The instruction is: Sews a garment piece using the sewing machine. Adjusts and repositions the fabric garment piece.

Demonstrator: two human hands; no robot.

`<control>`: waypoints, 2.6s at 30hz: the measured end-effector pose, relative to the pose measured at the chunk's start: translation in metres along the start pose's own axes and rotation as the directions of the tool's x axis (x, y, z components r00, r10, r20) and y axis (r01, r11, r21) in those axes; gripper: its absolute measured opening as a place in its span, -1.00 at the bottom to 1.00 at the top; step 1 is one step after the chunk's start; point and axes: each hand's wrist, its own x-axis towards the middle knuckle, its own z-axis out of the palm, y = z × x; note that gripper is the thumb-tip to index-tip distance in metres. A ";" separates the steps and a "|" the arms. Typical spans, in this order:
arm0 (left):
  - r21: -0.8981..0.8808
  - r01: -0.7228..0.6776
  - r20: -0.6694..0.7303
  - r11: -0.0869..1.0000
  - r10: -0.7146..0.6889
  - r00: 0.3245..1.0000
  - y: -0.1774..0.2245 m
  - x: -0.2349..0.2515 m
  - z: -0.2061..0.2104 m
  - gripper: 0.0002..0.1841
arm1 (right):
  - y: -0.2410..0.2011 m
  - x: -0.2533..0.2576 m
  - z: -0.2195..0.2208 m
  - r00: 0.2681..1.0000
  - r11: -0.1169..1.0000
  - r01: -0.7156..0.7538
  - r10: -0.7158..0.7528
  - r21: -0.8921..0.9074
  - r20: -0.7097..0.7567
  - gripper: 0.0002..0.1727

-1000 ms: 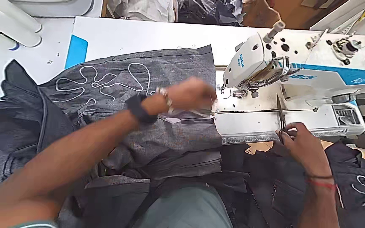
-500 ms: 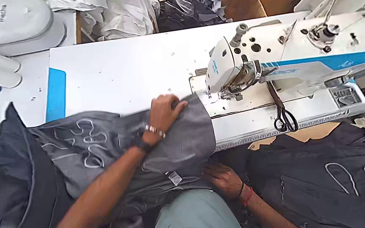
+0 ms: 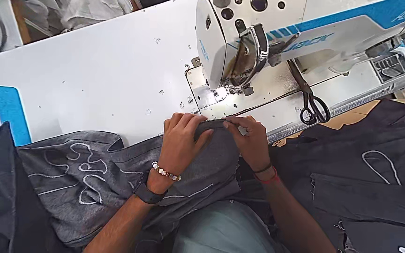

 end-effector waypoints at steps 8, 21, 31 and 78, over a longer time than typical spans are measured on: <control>-0.215 0.008 0.011 0.976 -0.005 1.000 0.025 0.024 0.004 -0.80 | -0.004 0.003 0.000 0.992 0.997 0.011 -0.002 0.074 -0.126 -0.87; -0.092 0.000 -0.196 0.996 -0.018 0.980 0.034 0.022 0.019 -0.80 | -0.019 -0.003 0.004 0.964 0.920 0.178 -0.233 -0.349 -0.124 -0.77; -0.390 0.091 -0.087 0.916 -0.135 0.987 0.030 0.028 0.011 -0.84 | -0.015 0.025 -0.026 0.974 0.974 -0.168 0.140 0.149 0.180 -0.88; 0.148 -0.283 -0.048 0.947 0.293 0.955 -0.013 0.046 0.014 -0.72 | -0.005 0.008 0.037 0.947 0.744 0.280 -0.316 -0.607 0.049 -0.65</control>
